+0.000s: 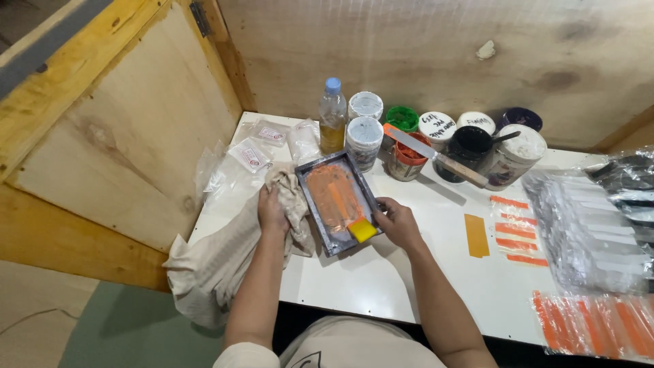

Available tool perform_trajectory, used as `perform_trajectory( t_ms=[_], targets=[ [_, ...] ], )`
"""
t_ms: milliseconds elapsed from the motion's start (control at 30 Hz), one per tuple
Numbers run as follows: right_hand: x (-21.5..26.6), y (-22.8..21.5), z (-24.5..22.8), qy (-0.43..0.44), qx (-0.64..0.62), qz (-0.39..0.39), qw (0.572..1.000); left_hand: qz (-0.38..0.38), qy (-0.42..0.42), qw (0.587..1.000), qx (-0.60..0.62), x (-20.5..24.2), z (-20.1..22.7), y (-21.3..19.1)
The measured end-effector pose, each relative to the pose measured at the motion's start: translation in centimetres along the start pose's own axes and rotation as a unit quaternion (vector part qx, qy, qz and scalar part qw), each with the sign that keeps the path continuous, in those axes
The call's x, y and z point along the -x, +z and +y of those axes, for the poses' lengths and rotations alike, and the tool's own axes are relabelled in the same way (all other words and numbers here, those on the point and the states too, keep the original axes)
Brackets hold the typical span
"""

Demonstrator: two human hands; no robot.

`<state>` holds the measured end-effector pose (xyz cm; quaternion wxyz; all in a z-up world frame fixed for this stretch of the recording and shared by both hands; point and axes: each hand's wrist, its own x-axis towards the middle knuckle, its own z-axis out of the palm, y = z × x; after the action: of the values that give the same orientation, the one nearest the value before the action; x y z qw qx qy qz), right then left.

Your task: The person uses a yellow sponge to spread orange paint evenly across a rectangular tray. They then wipe the tray's edges and their hands with a cloth. The person places a clear plastic sheet over the tray and smooths it down, followed by using a metal spatula to scrape and level the paint surface.

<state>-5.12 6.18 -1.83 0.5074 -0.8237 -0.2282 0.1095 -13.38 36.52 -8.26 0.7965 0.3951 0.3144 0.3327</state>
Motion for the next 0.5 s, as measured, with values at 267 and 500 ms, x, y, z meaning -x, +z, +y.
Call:
perform_trajectory(
  t_ms=[267,500],
  targets=[
    [0.8,-0.5,-0.7,-0.047,0.032,0.014,0.998,-0.005,-0.004,0.999,0.047,3.7,5.1,3.0],
    [1.5,0.9,-2.4,-0.042,0.113,-0.055,0.991,-0.138,-0.169,0.959,0.181,0.1,-0.6,1.4]
  ],
)
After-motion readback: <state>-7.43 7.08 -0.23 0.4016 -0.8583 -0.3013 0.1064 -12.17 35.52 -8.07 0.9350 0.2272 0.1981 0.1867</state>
